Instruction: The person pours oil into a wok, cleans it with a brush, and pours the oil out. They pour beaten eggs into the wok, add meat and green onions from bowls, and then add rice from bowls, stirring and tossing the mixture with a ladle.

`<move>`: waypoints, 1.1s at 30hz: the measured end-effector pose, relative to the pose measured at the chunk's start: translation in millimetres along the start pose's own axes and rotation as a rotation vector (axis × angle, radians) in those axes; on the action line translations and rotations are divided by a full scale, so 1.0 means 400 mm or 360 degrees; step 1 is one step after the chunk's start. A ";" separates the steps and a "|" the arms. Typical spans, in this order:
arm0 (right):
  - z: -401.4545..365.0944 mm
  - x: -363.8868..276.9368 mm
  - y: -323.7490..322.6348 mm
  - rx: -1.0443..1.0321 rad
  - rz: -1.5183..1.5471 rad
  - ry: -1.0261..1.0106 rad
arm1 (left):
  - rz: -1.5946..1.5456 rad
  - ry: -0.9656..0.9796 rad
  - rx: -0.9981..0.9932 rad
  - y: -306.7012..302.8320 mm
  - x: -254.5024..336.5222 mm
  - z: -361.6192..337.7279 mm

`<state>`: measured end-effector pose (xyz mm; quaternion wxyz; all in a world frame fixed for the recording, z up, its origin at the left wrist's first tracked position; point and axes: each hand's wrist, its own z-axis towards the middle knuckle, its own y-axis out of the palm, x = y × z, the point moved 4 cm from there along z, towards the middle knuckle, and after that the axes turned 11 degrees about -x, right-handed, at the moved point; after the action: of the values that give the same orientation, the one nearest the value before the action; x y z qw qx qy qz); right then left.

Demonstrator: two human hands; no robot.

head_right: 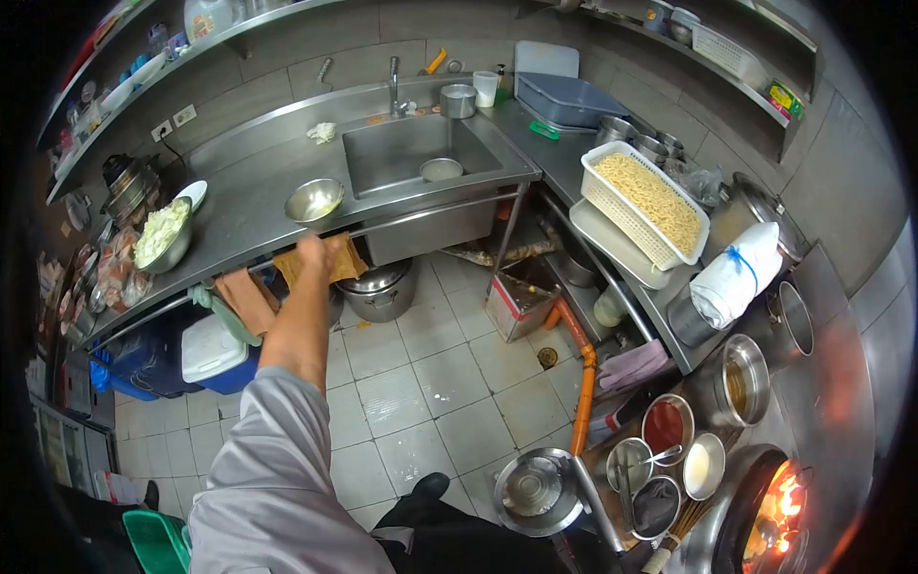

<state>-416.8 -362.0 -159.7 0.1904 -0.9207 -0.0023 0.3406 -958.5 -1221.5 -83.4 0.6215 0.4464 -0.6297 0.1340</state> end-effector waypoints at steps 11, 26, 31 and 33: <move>-0.127 0.769 -0.034 0.0019 -0.0469 0.0697 | 0.2280 -0.0871 -0.2911 -0.463 -1.042 -1.036; 0.108 1.318 -0.779 0.1989 0.1352 -0.0203 | 0.3093 -0.0207 -0.3409 -0.362 -0.888 -1.622; 0.122 1.357 -0.845 0.1767 -0.0161 0.0156 | 0.2640 -0.0340 -0.3064 -0.154 -0.887 -2.061; 0.109 1.394 -0.833 0.1198 0.1525 0.0410 | 0.2562 -0.0153 -0.3272 0.047 -0.793 -2.372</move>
<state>25.7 36.9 -422.0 0.3266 -0.7228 0.5544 0.2519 -397.3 -398.8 -180.7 0.3993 -0.7251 -0.5538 -0.0895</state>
